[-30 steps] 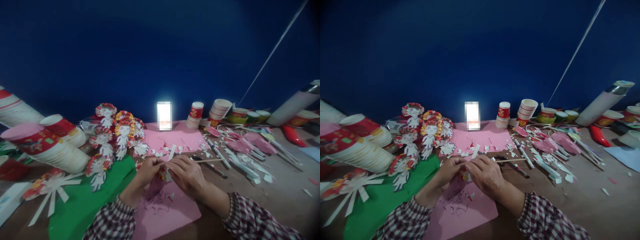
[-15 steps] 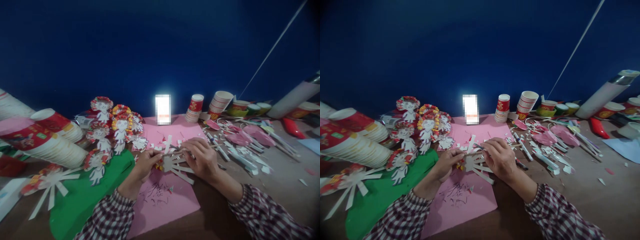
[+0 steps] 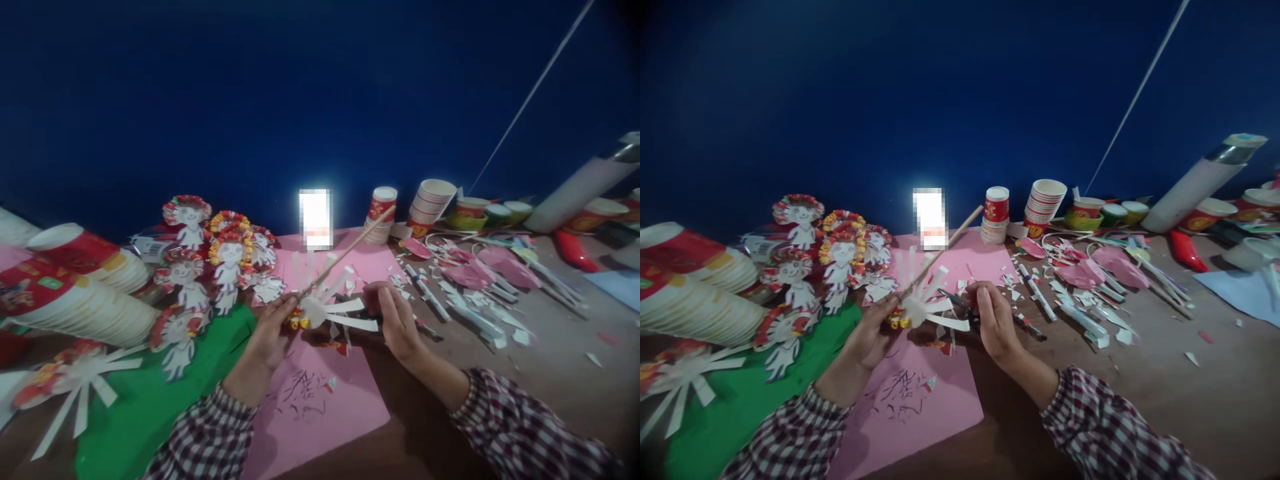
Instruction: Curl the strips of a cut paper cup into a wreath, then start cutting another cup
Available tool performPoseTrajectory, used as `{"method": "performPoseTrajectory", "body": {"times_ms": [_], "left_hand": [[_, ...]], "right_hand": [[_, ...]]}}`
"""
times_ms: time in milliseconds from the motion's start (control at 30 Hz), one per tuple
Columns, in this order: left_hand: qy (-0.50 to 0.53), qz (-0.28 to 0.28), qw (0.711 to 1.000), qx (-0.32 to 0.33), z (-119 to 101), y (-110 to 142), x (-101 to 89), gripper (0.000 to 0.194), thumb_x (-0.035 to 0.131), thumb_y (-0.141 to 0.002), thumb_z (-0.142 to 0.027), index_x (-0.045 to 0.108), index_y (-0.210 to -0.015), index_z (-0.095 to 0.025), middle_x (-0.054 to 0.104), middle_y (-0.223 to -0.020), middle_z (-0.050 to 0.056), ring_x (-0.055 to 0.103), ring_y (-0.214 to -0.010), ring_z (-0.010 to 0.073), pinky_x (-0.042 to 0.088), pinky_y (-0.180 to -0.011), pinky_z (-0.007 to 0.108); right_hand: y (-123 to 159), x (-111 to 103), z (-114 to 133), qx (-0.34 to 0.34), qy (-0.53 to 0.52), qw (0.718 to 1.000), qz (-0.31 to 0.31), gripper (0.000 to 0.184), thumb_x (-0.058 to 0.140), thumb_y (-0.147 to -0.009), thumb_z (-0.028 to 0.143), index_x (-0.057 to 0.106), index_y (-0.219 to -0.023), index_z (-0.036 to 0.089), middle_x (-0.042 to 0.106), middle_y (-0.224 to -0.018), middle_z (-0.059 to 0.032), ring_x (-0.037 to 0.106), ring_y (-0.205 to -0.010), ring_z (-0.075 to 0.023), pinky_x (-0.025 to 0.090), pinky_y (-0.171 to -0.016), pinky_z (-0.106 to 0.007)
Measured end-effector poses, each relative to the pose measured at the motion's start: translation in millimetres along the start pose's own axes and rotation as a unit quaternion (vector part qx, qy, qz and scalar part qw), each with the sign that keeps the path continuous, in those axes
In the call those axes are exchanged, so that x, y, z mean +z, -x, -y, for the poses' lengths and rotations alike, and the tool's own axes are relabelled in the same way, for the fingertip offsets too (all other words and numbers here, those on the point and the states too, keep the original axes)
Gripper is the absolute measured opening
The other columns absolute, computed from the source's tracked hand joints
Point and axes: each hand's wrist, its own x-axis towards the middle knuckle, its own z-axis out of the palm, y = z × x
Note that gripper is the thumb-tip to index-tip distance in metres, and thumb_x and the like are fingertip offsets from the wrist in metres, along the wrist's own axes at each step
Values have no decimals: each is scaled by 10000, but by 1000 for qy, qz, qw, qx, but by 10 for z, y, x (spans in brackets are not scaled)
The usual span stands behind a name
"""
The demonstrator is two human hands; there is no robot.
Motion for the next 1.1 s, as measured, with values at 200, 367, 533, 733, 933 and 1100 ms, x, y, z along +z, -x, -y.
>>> {"method": "performPoseTrajectory", "body": {"times_ms": [200, 367, 533, 733, 933, 1100], "left_hand": [[26, -5, 1000, 9, 25, -51, -41, 196, 756, -614, -157, 640, -772, -137, 658, -651, -9, 617, -587, 93, 500, -582, 185], [23, -10, 1000, 9, 31, -43, -13, 147, 725, -641, -144, 647, -765, -138, 669, -700, 1, 632, -646, 108, 516, -617, 194], [19, -21, 1000, 3, 56, -57, -32, 147, 722, -643, -121, 647, -769, -130, 662, -686, -8, 624, -617, 95, 523, -599, 182], [12, -31, 999, 3, 81, -65, -48, 121, 696, -670, -95, 650, -779, -122, 660, -684, -8, 622, -603, 87, 531, -586, 168], [8, -30, 1000, 4, 80, -77, -49, 93, 628, -713, -47, 647, -766, -121, 664, -721, 5, 626, -615, 88, 538, -581, 166], [10, -39, 999, 16, 86, -93, -77, 95, 623, -719, -38, 646, -735, -129, 646, -685, -4, 626, -617, 88, 544, -598, 170]], "right_hand": [[-61, -29, -125, 10, 79, 995, 53, 186, 438, -900, 315, 565, -962, 195, 609, -761, -3, 556, -693, -141, 433, -637, -244], [-94, -102, -92, -88, 338, 926, 145, 198, 520, -790, 133, 584, -972, 182, 622, -944, -53, 527, -892, -199, 411, -781, -298], [-104, -130, -39, -111, 430, 867, 225, 236, 549, -758, 111, 577, -983, 177, 597, -1012, -68, 506, -926, -203, 402, -820, -304], [-110, -160, 23, -113, 468, 837, 260, 220, 581, -773, 172, 582, -991, 202, 606, -995, -58, 520, -932, -208, 407, -798, -298], [-121, -206, 106, -87, 520, 814, 243, 186, 559, -794, 208, 566, -980, 211, 612, -962, -55, 548, -899, -221, 414, -665, -286], [-175, -255, 96, -41, 533, 816, 220, 109, 500, -845, 232, 565, -931, 214, 617, -928, -53, 577, -866, -202, 394, -620, -261]]}}
